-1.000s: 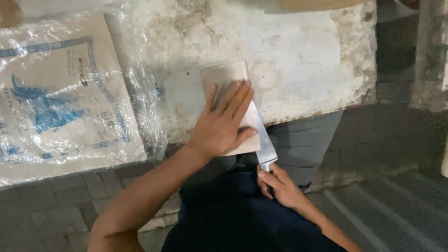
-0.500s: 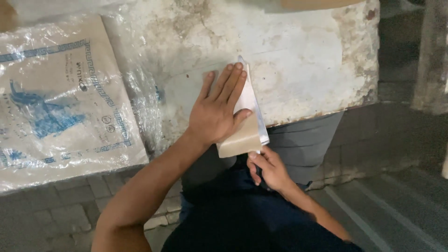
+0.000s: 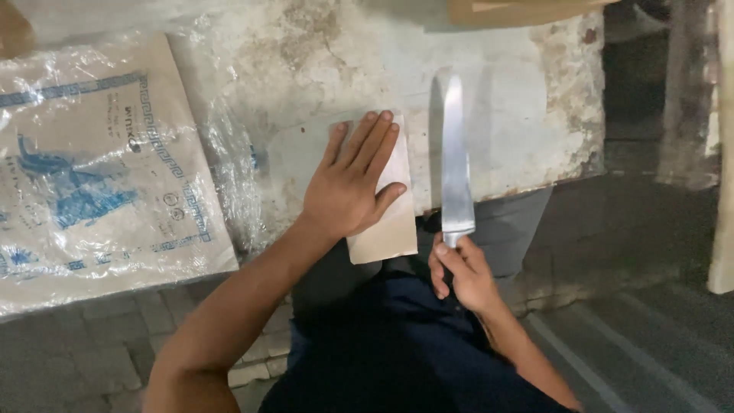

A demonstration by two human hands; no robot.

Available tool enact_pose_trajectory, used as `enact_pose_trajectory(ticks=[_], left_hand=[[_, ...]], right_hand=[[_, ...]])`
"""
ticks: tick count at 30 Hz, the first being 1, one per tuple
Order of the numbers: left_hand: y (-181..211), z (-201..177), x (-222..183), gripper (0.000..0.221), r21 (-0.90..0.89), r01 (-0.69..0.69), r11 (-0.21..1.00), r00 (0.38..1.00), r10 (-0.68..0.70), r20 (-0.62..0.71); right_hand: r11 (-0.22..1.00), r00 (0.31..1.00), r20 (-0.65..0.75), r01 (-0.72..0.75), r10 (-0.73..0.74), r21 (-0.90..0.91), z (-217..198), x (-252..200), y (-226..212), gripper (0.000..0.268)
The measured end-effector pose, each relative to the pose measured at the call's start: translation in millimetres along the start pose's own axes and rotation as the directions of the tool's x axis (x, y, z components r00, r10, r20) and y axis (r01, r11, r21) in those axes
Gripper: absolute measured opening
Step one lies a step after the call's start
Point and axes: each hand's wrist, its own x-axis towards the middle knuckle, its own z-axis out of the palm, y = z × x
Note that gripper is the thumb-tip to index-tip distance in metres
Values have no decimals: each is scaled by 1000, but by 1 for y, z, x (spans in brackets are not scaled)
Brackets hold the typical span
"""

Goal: Folding paper liners and placing them into cardboard food boxes, using a knife to trim paper.

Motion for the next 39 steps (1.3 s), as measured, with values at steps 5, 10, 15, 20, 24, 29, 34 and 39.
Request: enact_pose_trajectory(ticks=[5,10,15,20,24,29,34,39], left_hand=[[-15,0,12,77,24,157,987,987,-157,-35],[-52,-13,33,88,-3,368,930,930,-368,6],[-79,-37,47,57,-113,448,887,894,-441,76],[-145,-47,53,62,-221,648,729,695,-685,-221],[-163,-31,56,117,-58,822,567,538,-805,-249],[-41,-90,30,75,176,366,914,928,-372,3],[-19,-36,-2,105,47,111,993,990,-115,76],[-10,-64,11,114,78,376,923,891,-384,242]], right_hand=[[932,997,-19,61,-72,-357,-37,-12,-23,21],[896,996,-41,56,-82,-441,-36,-26,-45,26],[903,993,67,117,-98,-414,-20,-30,-30,25],[920,994,55,112,-98,-377,-14,-40,-16,24],[935,995,31,99,-94,-340,-17,-42,-14,23],[942,990,-29,119,-135,-315,-26,-44,-10,22],[967,990,-50,115,-129,-227,-27,-40,-11,22],[972,983,-102,132,-154,-195,-35,-33,9,24]])
